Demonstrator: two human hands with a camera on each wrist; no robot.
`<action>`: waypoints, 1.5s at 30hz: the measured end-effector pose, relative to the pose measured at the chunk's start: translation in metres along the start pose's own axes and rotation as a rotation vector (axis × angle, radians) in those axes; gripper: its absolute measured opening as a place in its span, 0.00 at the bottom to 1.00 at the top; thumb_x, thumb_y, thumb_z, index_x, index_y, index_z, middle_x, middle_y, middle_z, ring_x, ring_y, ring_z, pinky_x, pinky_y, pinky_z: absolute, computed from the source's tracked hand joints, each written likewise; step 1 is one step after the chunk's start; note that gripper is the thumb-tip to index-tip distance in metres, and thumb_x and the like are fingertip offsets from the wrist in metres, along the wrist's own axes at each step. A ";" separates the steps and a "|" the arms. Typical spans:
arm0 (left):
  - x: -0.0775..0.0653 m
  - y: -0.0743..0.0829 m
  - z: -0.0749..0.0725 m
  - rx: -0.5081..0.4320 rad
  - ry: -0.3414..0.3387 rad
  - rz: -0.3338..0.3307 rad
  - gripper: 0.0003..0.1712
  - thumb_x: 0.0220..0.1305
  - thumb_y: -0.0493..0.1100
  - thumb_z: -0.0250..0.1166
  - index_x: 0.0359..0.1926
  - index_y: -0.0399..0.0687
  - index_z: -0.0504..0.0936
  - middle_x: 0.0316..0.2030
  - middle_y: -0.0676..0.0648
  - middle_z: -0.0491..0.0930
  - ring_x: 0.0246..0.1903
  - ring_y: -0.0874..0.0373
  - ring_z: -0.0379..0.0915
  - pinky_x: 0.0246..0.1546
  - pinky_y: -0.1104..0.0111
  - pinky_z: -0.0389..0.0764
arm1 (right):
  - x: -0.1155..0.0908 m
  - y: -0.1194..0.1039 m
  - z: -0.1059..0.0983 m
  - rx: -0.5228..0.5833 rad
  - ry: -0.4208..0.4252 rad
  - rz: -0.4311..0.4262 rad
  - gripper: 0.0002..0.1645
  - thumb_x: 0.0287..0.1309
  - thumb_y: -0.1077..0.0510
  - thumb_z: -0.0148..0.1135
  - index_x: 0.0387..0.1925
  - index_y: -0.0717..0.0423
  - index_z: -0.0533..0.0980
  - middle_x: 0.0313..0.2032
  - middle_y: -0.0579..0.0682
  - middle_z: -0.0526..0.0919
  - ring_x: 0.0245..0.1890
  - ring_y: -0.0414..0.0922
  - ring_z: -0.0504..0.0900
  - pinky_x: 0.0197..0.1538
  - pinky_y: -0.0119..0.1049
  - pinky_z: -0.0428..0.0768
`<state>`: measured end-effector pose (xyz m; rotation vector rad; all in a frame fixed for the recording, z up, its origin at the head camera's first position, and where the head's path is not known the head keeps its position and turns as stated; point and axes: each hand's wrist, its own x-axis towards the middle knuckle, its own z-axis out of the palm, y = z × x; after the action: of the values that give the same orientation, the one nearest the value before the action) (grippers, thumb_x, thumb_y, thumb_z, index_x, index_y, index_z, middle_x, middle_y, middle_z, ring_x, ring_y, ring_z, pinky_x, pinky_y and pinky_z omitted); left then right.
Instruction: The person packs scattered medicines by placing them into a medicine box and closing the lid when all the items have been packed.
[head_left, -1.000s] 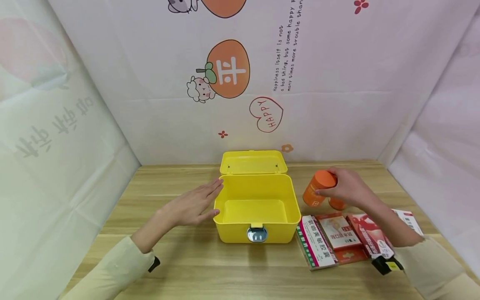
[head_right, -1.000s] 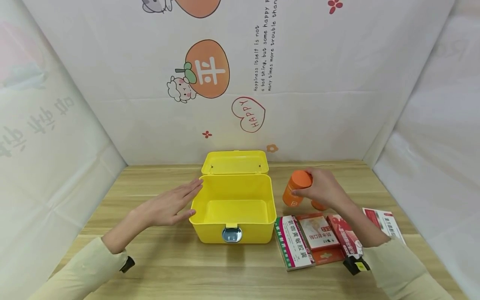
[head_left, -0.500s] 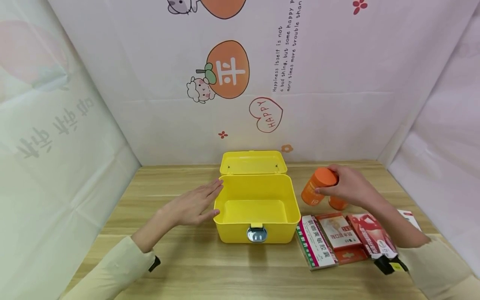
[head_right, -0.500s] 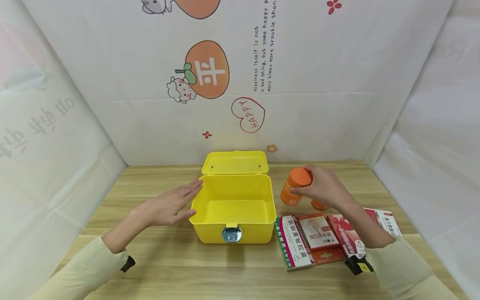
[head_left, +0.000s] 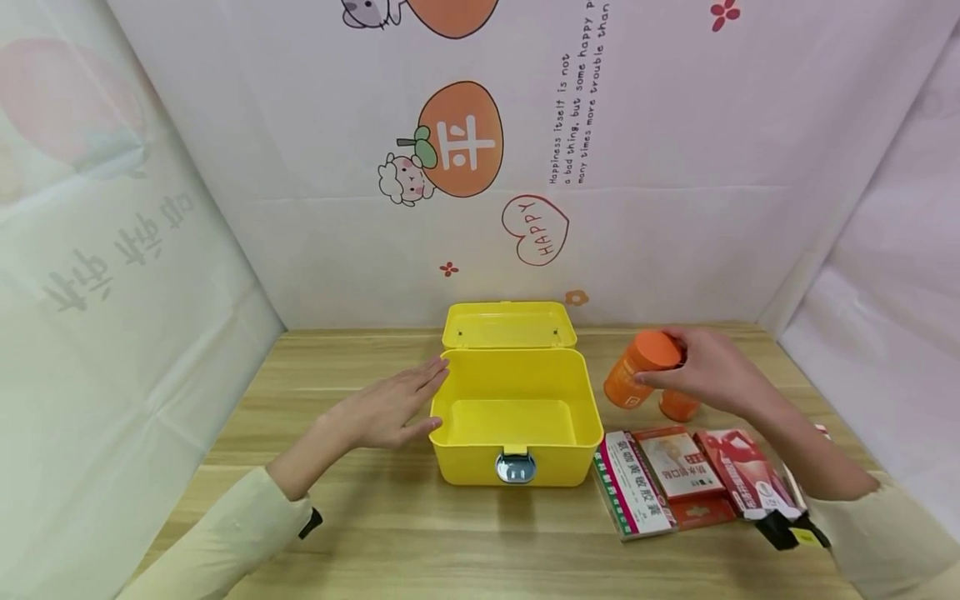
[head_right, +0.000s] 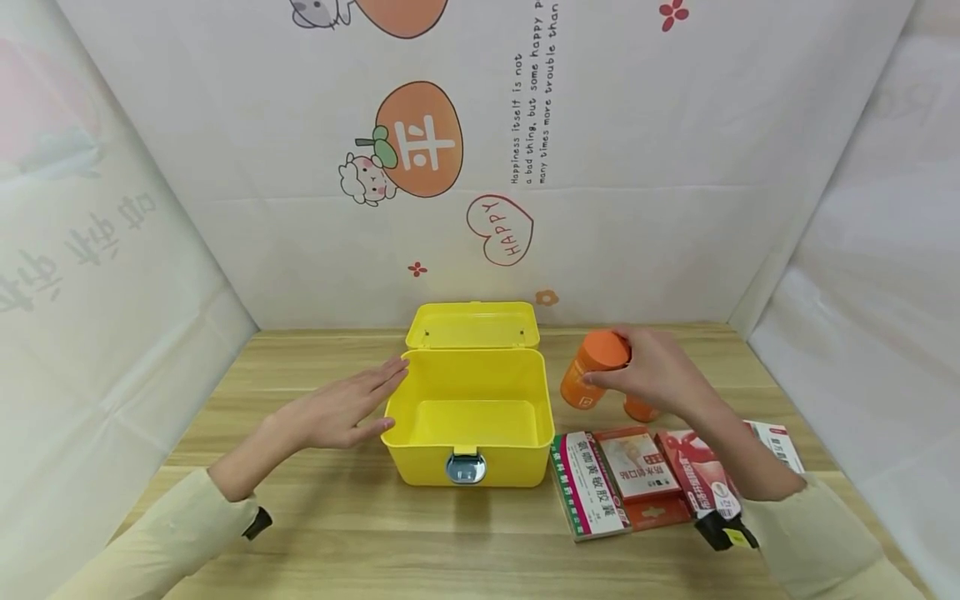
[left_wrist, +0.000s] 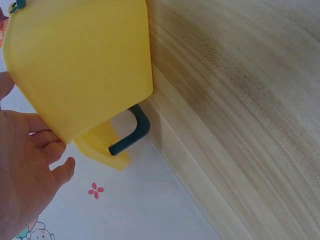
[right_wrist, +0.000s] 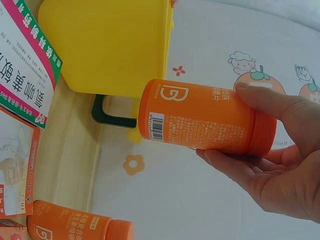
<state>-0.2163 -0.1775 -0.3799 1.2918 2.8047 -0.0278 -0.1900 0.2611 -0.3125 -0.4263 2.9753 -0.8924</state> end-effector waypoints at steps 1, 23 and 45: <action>0.000 0.000 0.000 0.001 -0.002 -0.001 0.44 0.76 0.64 0.41 0.78 0.38 0.46 0.80 0.42 0.42 0.79 0.49 0.39 0.78 0.56 0.53 | -0.001 -0.001 -0.001 -0.004 0.001 0.000 0.37 0.53 0.44 0.74 0.56 0.64 0.75 0.46 0.60 0.85 0.39 0.48 0.83 0.43 0.47 0.86; -0.002 -0.002 0.000 -0.007 0.001 -0.009 0.45 0.76 0.65 0.41 0.78 0.38 0.47 0.80 0.42 0.42 0.79 0.49 0.41 0.77 0.55 0.54 | -0.004 -0.033 -0.004 -0.004 0.008 -0.054 0.34 0.52 0.47 0.76 0.54 0.62 0.76 0.45 0.57 0.85 0.39 0.47 0.82 0.42 0.37 0.81; -0.001 0.001 -0.002 -0.017 -0.011 -0.017 0.45 0.76 0.65 0.41 0.78 0.38 0.47 0.80 0.41 0.42 0.79 0.49 0.40 0.77 0.55 0.54 | 0.011 -0.061 0.009 -0.003 -0.017 -0.124 0.32 0.51 0.50 0.76 0.54 0.59 0.76 0.46 0.53 0.85 0.41 0.47 0.81 0.47 0.43 0.82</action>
<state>-0.2152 -0.1779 -0.3780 1.2606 2.8001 -0.0119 -0.1837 0.2041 -0.2862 -0.6206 2.9629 -0.8883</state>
